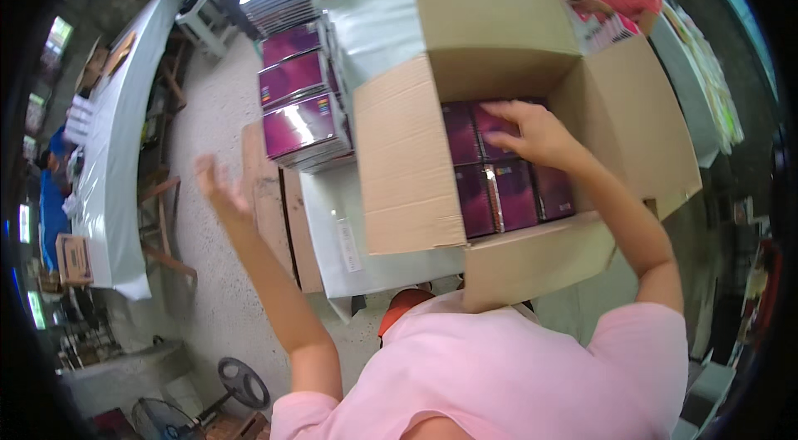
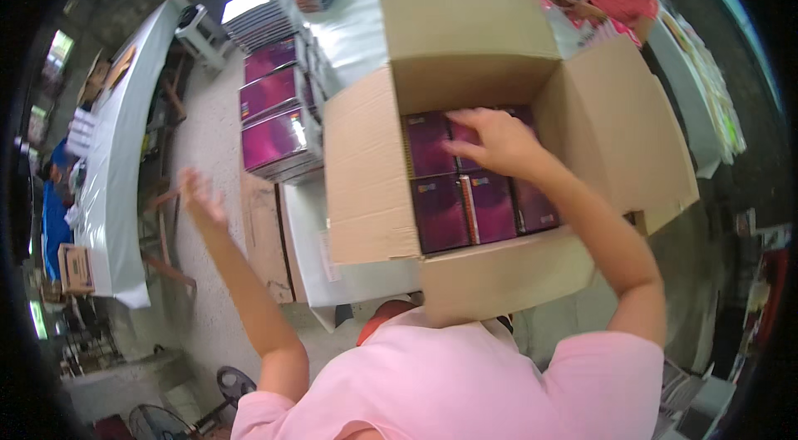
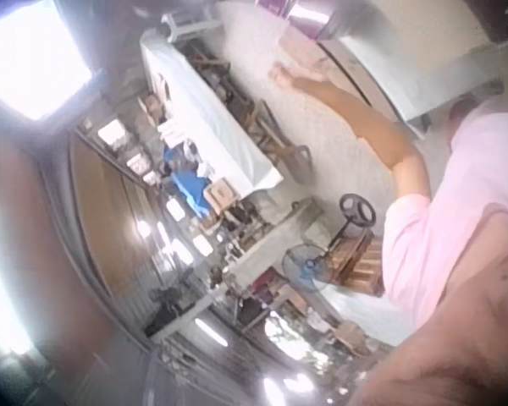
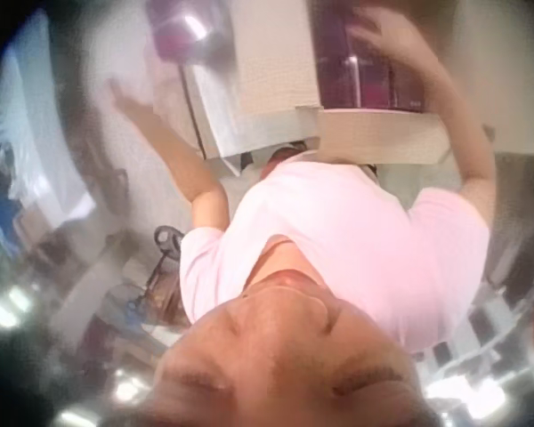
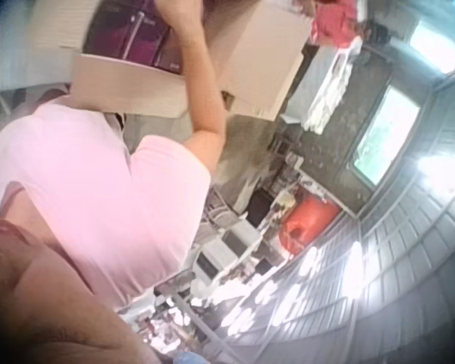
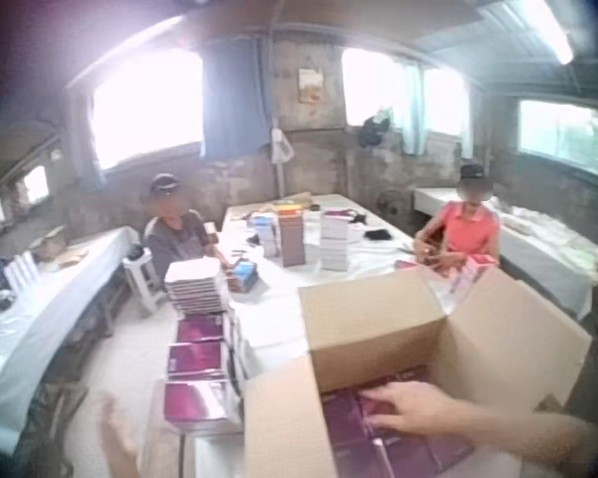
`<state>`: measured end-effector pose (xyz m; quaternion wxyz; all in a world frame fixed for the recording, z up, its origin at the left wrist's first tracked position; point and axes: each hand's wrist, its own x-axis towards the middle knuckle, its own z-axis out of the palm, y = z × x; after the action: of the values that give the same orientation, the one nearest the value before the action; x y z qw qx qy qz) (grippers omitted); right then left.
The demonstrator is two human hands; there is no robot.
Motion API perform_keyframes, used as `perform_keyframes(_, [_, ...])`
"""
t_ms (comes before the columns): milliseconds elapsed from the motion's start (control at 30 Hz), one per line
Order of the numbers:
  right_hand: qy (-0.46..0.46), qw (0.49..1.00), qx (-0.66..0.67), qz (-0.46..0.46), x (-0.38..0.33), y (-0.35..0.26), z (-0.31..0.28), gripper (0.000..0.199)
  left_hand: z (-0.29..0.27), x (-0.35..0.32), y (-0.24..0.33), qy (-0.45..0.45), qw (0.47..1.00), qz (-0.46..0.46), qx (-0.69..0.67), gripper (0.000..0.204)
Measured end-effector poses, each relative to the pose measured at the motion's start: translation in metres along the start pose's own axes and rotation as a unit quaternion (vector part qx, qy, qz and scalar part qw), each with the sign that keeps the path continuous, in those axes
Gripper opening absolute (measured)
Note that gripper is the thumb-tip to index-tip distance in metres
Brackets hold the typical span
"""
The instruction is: The person packs stacks of purple spiral-bound notebooks into a cardboard box, seals the box with tape, and writes on the box and a notebook. The person then opens another box and continues placing notebooks inside.
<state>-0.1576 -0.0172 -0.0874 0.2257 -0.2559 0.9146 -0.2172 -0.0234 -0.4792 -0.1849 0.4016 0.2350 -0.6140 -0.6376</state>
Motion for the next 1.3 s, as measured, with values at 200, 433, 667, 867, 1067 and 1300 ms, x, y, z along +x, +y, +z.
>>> perform_keyframes(200, [-0.090, 0.717, 0.679, 0.127, 0.075, -0.209, 0.105, 0.111, 0.029, 0.064, -0.085, -0.261, 0.916, -0.301, -0.044, 0.069])
perform_keyframes(433, [0.088, 0.646, 0.684, 0.327, 0.152, -0.220, 0.172, 0.132, 0.059, 0.028, -0.086, -0.304, 0.903, -0.264, -0.151, 0.082])
perform_keyframes(667, [0.307, 0.537, 0.781, 0.089, 0.158, -0.221, 0.233, 0.112, 0.050, -0.038, -0.081, -0.213, 0.929, -0.196, -0.232, 0.087])
perform_keyframes(867, [-0.115, 0.256, 0.947, -0.157, 0.077, -0.243, 0.203, 0.054, -0.003, -0.045, 0.071, -0.235, 0.931, 0.045, -0.276, 0.086])
perform_keyframes(1067, [-0.188, 0.204, 0.882, -0.381, 0.053, -0.219, 0.155, 0.059, 0.034, -0.094, 0.215, -0.349, 0.923, 0.147, -0.067, 0.110])
perform_keyframes(1300, [0.174, 0.600, 0.774, -0.109, -0.065, -0.134, 0.009, 0.031, 0.071, -0.109, 0.177, -0.328, 0.878, -0.075, -0.340, 0.083])
